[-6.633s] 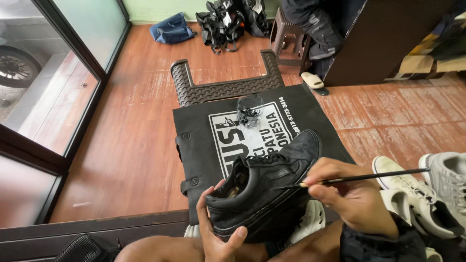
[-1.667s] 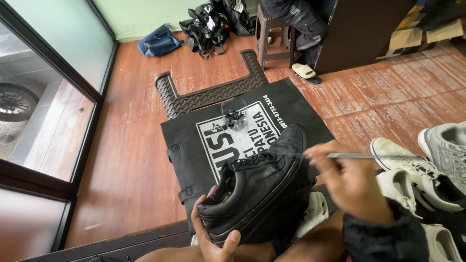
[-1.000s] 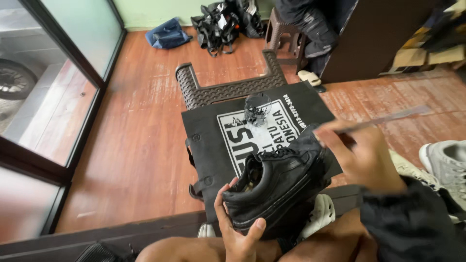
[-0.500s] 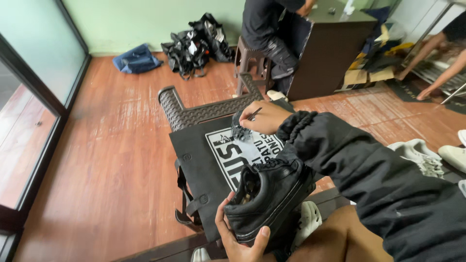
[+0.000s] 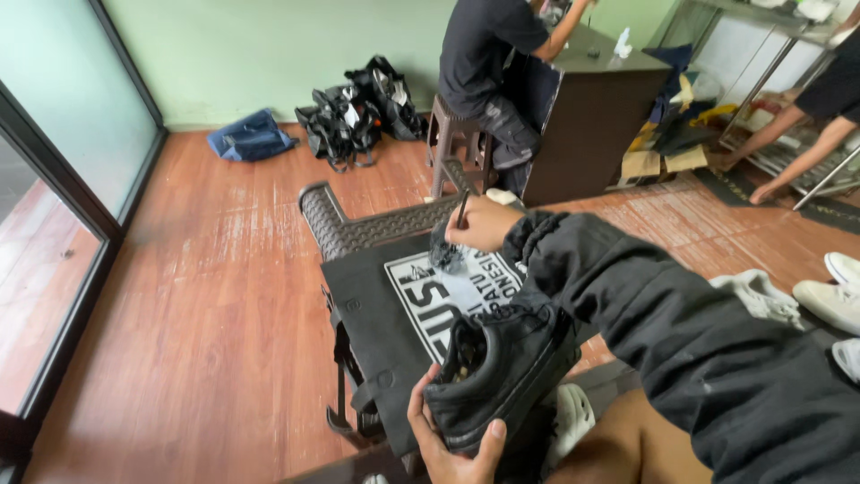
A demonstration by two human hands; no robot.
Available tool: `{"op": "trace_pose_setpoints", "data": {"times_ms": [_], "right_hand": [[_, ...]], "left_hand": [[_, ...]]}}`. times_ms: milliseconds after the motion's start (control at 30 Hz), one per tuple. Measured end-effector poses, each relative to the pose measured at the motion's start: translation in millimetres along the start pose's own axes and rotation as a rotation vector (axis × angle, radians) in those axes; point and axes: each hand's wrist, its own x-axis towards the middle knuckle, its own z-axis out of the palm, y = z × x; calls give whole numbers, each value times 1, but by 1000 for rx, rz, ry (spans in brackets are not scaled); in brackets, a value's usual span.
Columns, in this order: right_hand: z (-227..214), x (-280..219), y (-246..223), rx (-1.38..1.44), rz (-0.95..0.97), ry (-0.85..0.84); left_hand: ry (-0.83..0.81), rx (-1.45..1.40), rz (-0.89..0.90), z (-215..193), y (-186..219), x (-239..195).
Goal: The person applies a black liquid to a black shoe with a fine-tipped brush, carefully covering the midsole and leather upper.
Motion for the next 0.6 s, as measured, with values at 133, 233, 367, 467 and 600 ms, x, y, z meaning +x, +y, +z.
{"op": "trace_pose_setpoints", "data": {"times_ms": [133,233,367,467,600], "right_hand": [[6,9,6,-9,-54,3],[6,11,7,-16,-15,-39],[29,27,31,-79,-92,-9],[28,22,27,18,-66,9],[24,24,27,56,-71,16]], "left_hand": [[160,-59,-29,10,-6,-1],[224,-59,-79,16,-1,2],[168,-32,-200,3,-4,3],[68,-32,-53,3,0,1],[25,-60,-53,-1,-3,2]]}}
